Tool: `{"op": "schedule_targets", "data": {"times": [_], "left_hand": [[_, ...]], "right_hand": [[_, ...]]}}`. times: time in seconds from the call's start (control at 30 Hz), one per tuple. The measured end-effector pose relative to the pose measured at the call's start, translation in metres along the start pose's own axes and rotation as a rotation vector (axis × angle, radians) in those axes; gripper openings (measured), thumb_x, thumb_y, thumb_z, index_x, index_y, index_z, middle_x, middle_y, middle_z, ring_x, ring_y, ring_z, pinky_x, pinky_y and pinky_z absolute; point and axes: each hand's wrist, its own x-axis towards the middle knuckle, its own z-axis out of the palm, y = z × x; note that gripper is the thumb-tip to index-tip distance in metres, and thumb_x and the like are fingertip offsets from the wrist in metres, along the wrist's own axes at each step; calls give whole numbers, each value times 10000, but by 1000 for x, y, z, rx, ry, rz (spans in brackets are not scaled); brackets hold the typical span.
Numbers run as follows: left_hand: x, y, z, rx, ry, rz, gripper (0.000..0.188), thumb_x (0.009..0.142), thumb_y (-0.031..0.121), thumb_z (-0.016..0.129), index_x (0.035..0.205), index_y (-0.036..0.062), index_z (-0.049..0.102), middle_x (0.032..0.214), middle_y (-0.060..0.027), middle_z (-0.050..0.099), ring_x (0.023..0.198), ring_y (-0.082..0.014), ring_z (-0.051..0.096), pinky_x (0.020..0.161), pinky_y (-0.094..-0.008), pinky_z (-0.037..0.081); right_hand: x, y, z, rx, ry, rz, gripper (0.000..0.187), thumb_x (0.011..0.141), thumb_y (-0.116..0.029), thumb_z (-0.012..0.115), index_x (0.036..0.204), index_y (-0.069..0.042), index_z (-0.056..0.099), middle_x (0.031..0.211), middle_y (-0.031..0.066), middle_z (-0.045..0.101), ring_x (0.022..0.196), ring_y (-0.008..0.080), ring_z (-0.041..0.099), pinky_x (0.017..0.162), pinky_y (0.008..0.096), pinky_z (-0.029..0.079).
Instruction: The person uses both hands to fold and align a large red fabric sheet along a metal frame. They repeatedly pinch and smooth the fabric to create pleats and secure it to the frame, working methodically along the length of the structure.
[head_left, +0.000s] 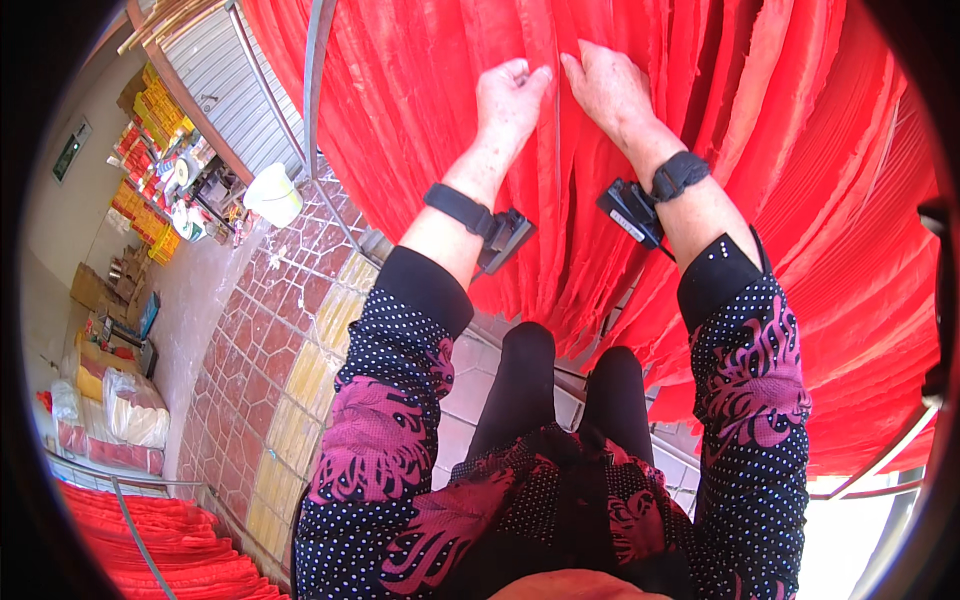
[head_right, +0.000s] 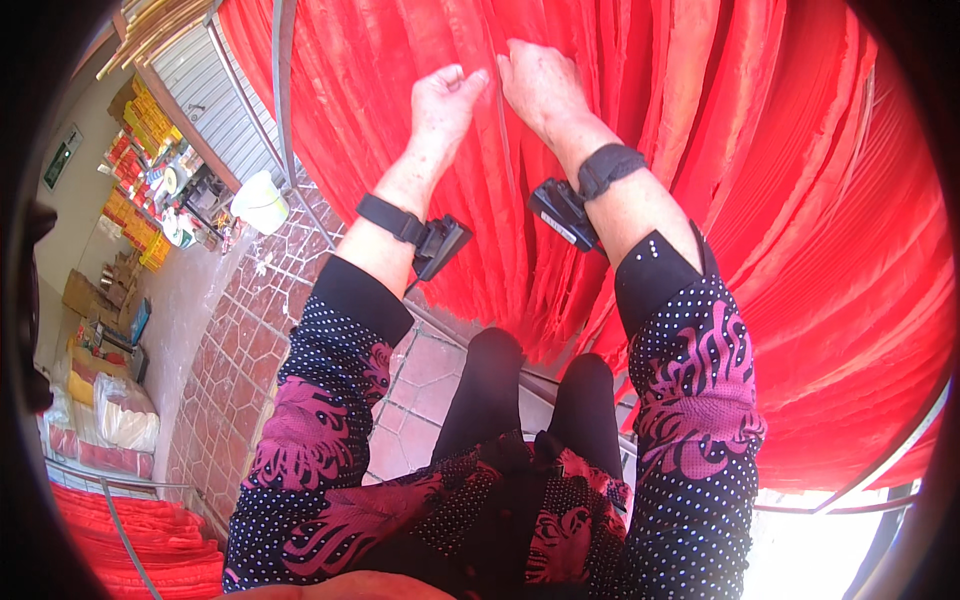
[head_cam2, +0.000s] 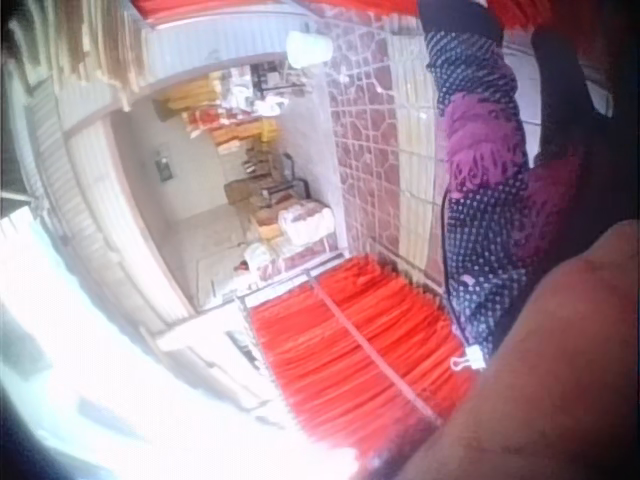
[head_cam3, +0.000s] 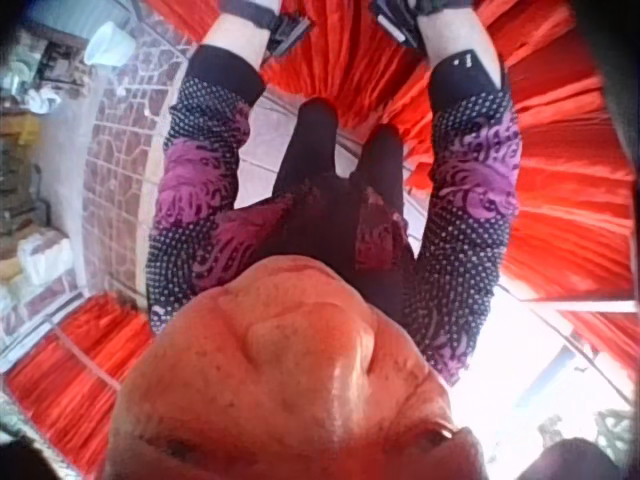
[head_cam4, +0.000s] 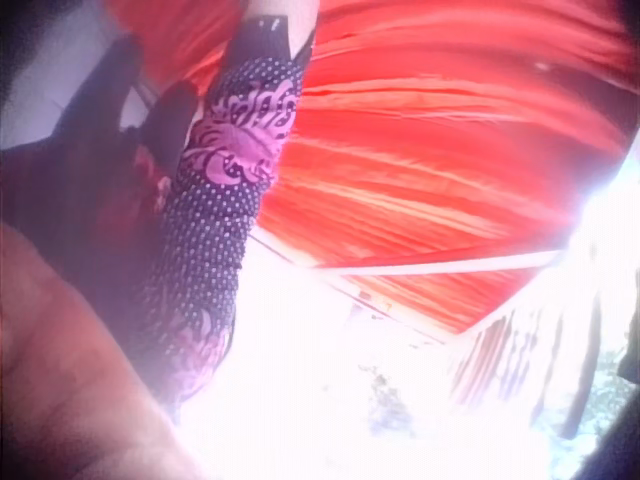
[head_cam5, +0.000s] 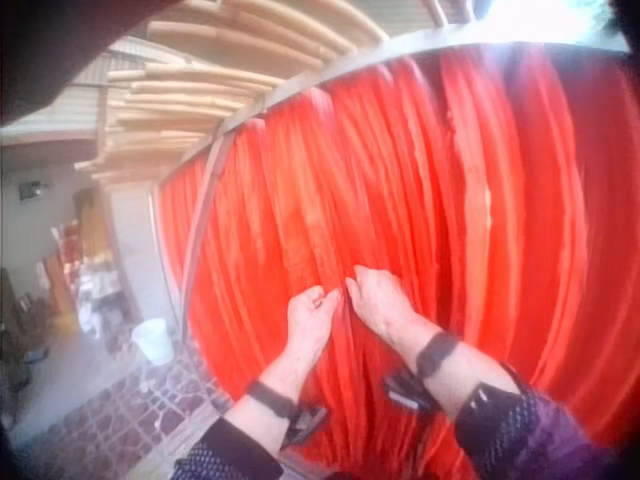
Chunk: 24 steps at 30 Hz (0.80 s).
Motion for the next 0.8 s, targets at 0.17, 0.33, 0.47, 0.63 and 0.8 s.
{"op": "schedule_targets", "data": {"times": [0.17,0.33,0.47,0.63,0.8], "left_hand": [[-27,-35,15,-102,16,-70,97,894,95,706,871,4,681,796,1,662,714,-53,550,609,-260,460],[-56,-80,17,-15,48,-173,75,899,74,699,920,2,696,863,-7,689,762,-58,590,646,-247,484],[-84,-115,14,49,54,-294,129,881,93,719,937,-20,695,832,6,675,739,-51,563,636,-259,478],[-100,-127,4,82,99,-375,232,863,131,744,1000,-50,694,880,-43,703,791,-91,612,680,-286,504],[-100,-113,1,160,113,-395,417,841,192,768,1149,-69,663,1061,-185,715,974,-239,688,855,-355,543]], "right_hand": [[-26,9,14,-10,-145,119,336,980,-300,503,1130,-39,651,993,243,693,953,419,668,828,520,541],[-55,14,31,-8,-265,229,404,982,-358,496,1220,-60,632,1056,225,691,1014,396,659,870,504,529],[-76,17,48,-49,-306,202,380,980,-350,503,1181,-58,640,1023,244,687,986,420,657,864,521,521],[-89,31,53,-123,-360,222,375,984,-364,505,1158,-64,648,996,251,688,970,437,654,865,523,517],[-87,41,59,-127,-382,237,424,961,-428,539,1061,-38,673,971,267,683,964,449,649,854,519,520]]}}
